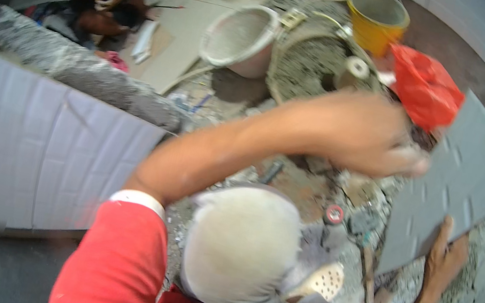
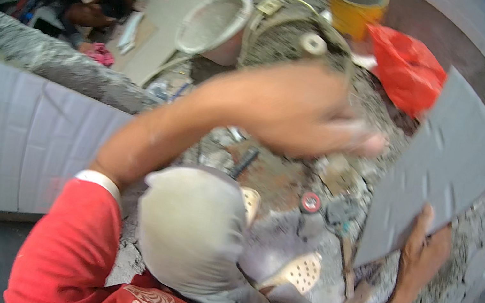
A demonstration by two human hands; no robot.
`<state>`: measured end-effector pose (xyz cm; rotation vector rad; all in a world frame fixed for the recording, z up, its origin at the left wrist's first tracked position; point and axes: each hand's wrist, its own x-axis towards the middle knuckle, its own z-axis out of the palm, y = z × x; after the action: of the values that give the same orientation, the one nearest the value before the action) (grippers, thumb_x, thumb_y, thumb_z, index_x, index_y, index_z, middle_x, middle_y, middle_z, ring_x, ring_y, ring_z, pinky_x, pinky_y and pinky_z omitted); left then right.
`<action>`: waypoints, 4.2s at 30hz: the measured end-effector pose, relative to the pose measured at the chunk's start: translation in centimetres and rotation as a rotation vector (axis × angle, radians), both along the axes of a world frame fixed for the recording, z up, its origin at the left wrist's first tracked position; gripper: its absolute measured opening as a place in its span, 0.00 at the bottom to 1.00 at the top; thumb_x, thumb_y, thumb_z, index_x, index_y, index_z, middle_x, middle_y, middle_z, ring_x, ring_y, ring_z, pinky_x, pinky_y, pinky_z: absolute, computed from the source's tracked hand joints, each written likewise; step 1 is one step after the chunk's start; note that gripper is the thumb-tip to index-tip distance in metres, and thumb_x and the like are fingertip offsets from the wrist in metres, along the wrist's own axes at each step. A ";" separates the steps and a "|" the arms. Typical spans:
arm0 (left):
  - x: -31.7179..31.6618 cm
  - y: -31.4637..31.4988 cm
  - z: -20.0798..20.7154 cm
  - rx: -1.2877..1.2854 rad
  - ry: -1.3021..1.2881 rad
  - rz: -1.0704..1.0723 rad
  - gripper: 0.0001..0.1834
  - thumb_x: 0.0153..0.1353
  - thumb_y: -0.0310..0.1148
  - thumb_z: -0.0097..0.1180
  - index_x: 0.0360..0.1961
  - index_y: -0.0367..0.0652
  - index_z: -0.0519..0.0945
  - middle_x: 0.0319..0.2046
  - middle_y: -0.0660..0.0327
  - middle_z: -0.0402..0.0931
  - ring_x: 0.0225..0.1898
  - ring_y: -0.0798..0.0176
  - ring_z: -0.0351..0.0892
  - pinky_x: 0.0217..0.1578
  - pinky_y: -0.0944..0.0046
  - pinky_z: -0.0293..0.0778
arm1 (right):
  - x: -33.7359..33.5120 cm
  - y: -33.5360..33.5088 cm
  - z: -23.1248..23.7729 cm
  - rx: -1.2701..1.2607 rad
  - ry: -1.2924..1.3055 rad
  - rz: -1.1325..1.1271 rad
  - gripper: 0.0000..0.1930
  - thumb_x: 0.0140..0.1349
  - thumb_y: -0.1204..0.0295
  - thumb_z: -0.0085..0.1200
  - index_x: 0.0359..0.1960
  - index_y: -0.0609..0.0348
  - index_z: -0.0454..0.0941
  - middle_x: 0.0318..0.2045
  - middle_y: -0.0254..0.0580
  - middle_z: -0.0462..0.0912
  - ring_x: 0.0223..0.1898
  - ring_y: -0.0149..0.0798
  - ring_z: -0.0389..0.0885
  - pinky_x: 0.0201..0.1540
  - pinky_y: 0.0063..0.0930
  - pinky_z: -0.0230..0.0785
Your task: The person sits on the floor and applies a liquid adhesive to a terracotta tile using a small brush. They then scoop cement mortar from a bucket and spread it evenly over the tile surface using a trowel.
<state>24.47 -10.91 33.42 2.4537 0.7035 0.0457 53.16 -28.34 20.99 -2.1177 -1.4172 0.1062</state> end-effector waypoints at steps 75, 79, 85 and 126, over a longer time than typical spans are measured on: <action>-22.3 -22.3 -5.7 -0.520 -0.544 1.049 0.37 0.80 0.55 0.26 0.68 0.32 0.68 0.62 0.49 0.74 0.63 0.54 0.73 0.65 0.53 0.67 | 1.4 -0.6 -1.6 0.151 -0.020 0.083 0.20 0.73 0.58 0.55 0.47 0.67 0.83 0.40 0.58 0.87 0.40 0.55 0.85 0.47 0.42 0.75; -20.2 -22.5 -5.4 -0.411 -0.645 0.970 0.41 0.80 0.59 0.21 0.73 0.32 0.63 0.66 0.49 0.71 0.65 0.55 0.72 0.65 0.54 0.67 | 0.8 -0.1 0.0 0.072 0.011 0.045 0.20 0.72 0.58 0.56 0.48 0.67 0.83 0.39 0.55 0.87 0.39 0.50 0.85 0.47 0.38 0.75; -20.9 -21.8 -6.2 -0.423 -0.661 0.941 0.41 0.79 0.58 0.23 0.74 0.30 0.59 0.68 0.47 0.67 0.66 0.53 0.71 0.66 0.52 0.66 | 0.1 1.4 1.1 0.123 0.038 0.068 0.16 0.69 0.62 0.58 0.47 0.63 0.85 0.33 0.53 0.86 0.35 0.51 0.85 0.42 0.41 0.75; -18.2 -17.1 -3.7 -0.493 -0.739 0.934 0.46 0.75 0.66 0.27 0.70 0.31 0.65 0.68 0.45 0.69 0.69 0.49 0.69 0.69 0.47 0.63 | 0.3 2.7 0.1 0.218 -0.093 0.148 0.18 0.70 0.60 0.53 0.32 0.65 0.80 0.26 0.53 0.78 0.27 0.56 0.80 0.32 0.47 0.74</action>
<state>6.26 -27.97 29.68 1.3102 1.2319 0.9476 53.46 -25.62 21.06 -1.8609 -1.5635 -0.0868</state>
